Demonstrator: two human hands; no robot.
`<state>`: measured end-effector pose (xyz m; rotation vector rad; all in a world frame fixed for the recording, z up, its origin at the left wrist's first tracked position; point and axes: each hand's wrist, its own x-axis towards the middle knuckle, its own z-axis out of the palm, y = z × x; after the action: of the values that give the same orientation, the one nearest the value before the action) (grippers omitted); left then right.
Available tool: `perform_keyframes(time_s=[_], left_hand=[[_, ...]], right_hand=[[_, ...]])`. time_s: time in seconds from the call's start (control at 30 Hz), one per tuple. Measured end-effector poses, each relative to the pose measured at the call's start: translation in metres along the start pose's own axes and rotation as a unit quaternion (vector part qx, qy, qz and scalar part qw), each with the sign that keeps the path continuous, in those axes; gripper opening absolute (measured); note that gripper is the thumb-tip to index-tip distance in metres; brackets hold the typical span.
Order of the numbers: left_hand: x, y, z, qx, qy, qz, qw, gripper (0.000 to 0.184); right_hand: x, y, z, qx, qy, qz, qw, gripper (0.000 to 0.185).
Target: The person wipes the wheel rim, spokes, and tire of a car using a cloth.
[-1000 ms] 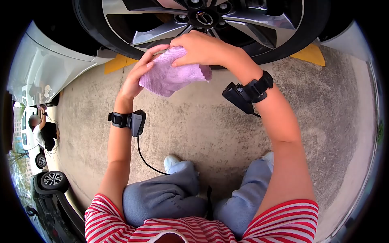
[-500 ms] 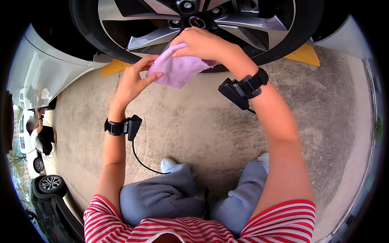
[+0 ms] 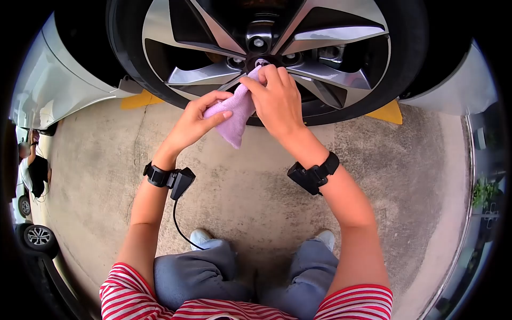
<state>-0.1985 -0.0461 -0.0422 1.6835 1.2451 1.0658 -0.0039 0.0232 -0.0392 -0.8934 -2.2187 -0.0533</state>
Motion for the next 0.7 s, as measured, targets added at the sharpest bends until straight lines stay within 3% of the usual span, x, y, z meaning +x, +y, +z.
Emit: perform_keyframes(time_s=[0.1, 0.17, 0.23, 0.3, 0.37, 0.47, 0.57, 0.7], left_hand=[[0.004, -0.006, 0.013, -0.071, 0.011, -0.017, 0.997, 0.03], [0.005, -0.005, 0.005, -0.069, 0.017, -0.003, 0.997, 0.028], [0.012, -0.005, -0.004, -0.11, 0.014, 0.011, 0.994, 0.027], [0.016, -0.012, -0.01, -0.109, 0.048, 0.009, 0.993, 0.024], [0.013, -0.016, -0.023, -0.082, 0.084, -0.005, 0.993, 0.024], [0.005, -0.028, -0.022, -0.063, 0.147, -0.025, 0.987, 0.023], [0.001, -0.049, -0.026, -0.098, 0.198, -0.007, 0.975, 0.025], [-0.01, -0.066, -0.043, -0.105, 0.217, -0.026, 0.97, 0.026]], right_hand=[[0.006, 0.007, 0.005, 0.076, -0.097, 0.064, 0.99, 0.027], [0.006, 0.004, 0.006, 0.125, -0.104, 0.104, 0.981, 0.027], [0.003, 0.003, 0.022, 0.178, 0.0, 0.047, 0.983, 0.03], [0.003, -0.006, 0.028, 0.159, -0.034, -0.013, 0.987, 0.048], [0.001, -0.017, 0.045, 0.104, -0.053, -0.006, 0.993, 0.057], [0.003, -0.024, 0.076, -0.003, 0.02, -0.11, 0.994, 0.063], [0.018, -0.037, 0.079, 0.034, -0.031, -0.117, 0.992, 0.065], [0.041, -0.033, 0.108, -0.018, 0.029, -0.235, 0.971, 0.067]])
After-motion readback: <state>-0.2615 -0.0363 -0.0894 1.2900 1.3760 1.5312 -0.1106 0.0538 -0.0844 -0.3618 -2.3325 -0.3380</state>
